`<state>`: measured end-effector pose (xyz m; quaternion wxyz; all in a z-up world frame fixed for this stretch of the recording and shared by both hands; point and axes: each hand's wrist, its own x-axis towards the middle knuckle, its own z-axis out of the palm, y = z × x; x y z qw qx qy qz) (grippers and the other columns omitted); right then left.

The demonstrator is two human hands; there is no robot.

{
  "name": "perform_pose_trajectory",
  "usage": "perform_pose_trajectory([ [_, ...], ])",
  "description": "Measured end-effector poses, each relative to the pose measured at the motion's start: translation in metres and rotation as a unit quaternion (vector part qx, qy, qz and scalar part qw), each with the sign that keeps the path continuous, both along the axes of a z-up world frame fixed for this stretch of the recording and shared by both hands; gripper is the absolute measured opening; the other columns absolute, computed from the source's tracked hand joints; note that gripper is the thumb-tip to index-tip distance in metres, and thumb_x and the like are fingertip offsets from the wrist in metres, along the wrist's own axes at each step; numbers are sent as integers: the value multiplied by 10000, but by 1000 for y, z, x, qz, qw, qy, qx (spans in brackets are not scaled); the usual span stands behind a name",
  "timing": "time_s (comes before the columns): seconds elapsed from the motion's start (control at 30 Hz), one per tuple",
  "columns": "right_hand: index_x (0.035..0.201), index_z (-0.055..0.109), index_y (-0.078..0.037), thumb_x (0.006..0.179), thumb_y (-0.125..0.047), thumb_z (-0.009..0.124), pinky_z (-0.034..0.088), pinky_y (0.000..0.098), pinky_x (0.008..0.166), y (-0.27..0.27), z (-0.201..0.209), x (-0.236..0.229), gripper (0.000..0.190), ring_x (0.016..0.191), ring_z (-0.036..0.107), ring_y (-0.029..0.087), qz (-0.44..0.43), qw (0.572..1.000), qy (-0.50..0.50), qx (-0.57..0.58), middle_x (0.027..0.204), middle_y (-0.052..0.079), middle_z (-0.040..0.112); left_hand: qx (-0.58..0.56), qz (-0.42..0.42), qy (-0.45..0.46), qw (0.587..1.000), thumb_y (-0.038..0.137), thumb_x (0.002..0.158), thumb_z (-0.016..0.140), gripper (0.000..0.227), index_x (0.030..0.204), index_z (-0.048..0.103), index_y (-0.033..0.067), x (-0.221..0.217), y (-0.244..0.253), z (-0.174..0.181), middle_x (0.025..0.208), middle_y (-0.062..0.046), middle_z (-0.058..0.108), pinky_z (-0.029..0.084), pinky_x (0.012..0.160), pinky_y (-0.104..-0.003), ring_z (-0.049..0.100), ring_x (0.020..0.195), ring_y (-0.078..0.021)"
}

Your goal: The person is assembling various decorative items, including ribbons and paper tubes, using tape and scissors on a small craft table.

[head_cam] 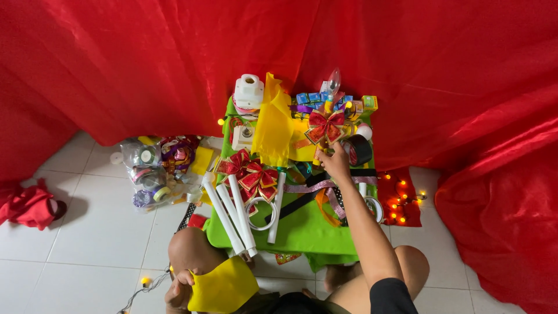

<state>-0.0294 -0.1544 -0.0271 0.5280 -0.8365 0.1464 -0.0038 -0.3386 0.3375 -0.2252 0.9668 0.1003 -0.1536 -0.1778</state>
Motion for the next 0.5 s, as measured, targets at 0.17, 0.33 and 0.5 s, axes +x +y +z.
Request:
perform_pose_trajectory([
  [0.17,1150,547,9,932,-118,733,526,246,522,-1,-2,-3,313,618,678,154,10,1000,-16,2,845,103,717,-1,-1,5,1000,236,1008,704,354,1195,628,-55,0,2,-5,1338,-226,469,550,937,-459,613,1134,-377],
  [0.33,1174,536,28,924,-144,742,609,263,616,1,-5,-1,368,714,741,185,28,999,-12,-9,908,137,730,2,1,8,1000,238,999,708,364,1194,636,-61,0,3,-7,1325,-225,476,510,959,-473,584,1143,-380],
  [0.5,1226,507,3,925,-99,721,594,255,614,-3,-13,-1,383,724,742,165,63,998,-11,-5,865,91,738,-3,-3,7,1000,223,1001,707,352,1202,636,-57,0,4,-3,1335,-219,472,519,966,-468,590,1156,-375],
])
